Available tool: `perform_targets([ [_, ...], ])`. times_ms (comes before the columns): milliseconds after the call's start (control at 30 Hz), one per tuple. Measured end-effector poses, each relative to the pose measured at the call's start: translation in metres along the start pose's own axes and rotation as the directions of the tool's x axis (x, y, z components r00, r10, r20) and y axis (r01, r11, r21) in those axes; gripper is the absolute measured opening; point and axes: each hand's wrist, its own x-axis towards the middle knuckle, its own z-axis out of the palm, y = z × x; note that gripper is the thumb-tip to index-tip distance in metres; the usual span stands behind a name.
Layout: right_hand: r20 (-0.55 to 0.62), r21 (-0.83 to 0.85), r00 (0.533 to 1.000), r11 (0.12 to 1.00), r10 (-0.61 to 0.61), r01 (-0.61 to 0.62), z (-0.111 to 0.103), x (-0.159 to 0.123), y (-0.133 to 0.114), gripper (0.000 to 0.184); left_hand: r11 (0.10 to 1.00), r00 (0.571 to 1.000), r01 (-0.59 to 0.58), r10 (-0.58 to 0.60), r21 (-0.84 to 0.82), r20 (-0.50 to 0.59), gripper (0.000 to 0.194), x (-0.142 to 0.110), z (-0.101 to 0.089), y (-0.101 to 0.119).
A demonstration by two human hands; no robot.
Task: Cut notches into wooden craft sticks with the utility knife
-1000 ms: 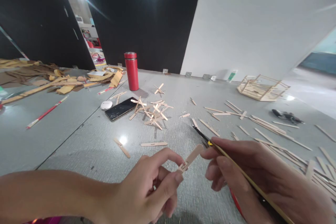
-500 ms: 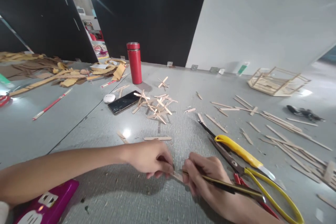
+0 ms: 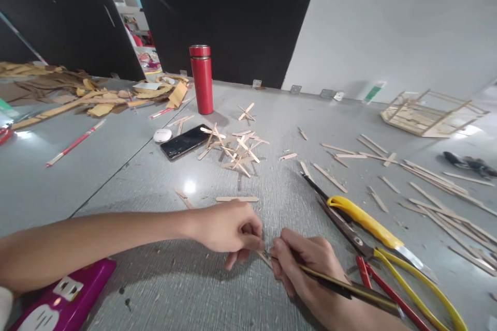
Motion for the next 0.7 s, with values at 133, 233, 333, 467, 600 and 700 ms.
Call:
perform_targets([
  [133,0.006,-0.001,1.0,1.0,0.007,-0.007,0.0,0.0,0.001,0.044,1.0,1.0,0.001,-0.001,0.013,-0.004,0.031,-0.001,0.0,0.002],
  [233,0.012,-0.004,1.0,1.0,0.013,-0.013,0.0,-0.002,0.002,0.044,1.0,1.0,0.004,-0.004,0.016,-0.005,0.031,-0.001,0.0,0.002],
  [333,0.016,-0.026,1.0,1.0,0.007,-0.006,-0.001,-0.002,0.001,0.045,1.0,1.0,0.008,-0.008,0.015,-0.01,0.031,-0.001,0.0,0.001],
  [467,0.034,-0.08,0.999,0.997,-0.019,0.022,-0.002,0.002,-0.001,0.045,1.0,1.0,0.007,-0.006,0.003,-0.022,0.031,0.0,0.001,0.0],
  [600,0.065,-0.078,0.998,0.997,-0.022,0.027,-0.004,0.005,-0.004,0.045,1.0,0.999,0.018,-0.018,-0.01,-0.028,0.033,0.0,0.001,0.001],
  [700,0.09,-0.024,0.996,1.0,0.005,-0.003,-0.007,0.006,-0.009,0.044,1.0,0.999,0.022,-0.022,-0.013,-0.023,0.033,0.0,-0.001,0.002],
])
